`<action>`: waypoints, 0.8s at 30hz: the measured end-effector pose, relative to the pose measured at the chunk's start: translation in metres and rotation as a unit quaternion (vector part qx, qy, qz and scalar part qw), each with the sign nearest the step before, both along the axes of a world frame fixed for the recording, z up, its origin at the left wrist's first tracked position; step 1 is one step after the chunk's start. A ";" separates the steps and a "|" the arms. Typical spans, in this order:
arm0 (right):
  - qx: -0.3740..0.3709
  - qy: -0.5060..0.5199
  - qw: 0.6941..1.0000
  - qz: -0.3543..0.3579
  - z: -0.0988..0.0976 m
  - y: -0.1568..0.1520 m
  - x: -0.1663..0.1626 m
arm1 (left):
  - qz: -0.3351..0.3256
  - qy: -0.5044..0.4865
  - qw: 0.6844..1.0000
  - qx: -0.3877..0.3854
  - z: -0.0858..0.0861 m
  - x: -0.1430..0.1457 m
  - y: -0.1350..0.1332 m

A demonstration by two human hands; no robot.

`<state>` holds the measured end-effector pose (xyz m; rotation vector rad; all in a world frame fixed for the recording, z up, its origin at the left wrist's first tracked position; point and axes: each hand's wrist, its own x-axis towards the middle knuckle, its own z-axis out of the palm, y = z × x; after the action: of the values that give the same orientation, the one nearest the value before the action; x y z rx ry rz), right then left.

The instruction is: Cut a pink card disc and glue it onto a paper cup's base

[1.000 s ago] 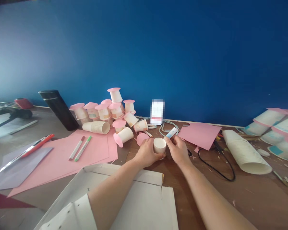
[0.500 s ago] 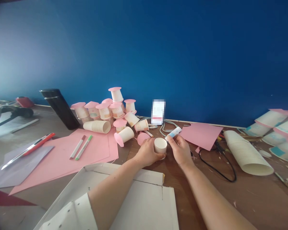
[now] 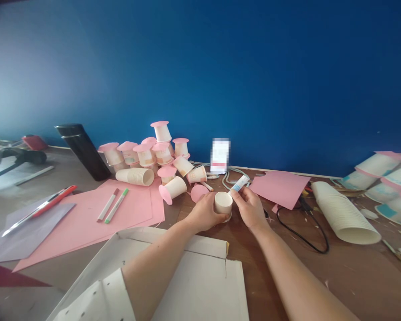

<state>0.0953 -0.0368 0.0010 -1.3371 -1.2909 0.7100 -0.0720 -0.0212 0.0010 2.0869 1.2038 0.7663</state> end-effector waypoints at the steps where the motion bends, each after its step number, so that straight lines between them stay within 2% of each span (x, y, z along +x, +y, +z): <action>1: 0.000 0.000 1.000 -0.001 0.000 0.001 0.000 | 0.000 0.000 1.000 0.001 0.000 0.000 0.000; 9: -0.015 0.024 0.999 -0.020 -0.003 0.003 -0.001 | -0.003 0.004 1.000 0.016 -0.003 0.000 0.001; 18: -0.029 0.151 0.984 -0.092 -0.005 0.006 0.012 | 0.001 -0.006 1.000 0.016 0.003 -0.003 -0.001; 22: -0.033 0.183 0.976 -0.112 0.001 0.005 0.030 | 0.017 -0.066 0.998 0.005 0.010 -0.009 0.002; 24: -0.058 0.183 0.973 -0.125 0.003 0.005 0.039 | 0.050 -0.120 0.991 -0.011 0.016 -0.014 0.007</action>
<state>0.1342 -0.0319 0.0043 -1.3556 -0.7829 0.8186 -0.0861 -0.0142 0.0167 1.8654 1.1832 1.0155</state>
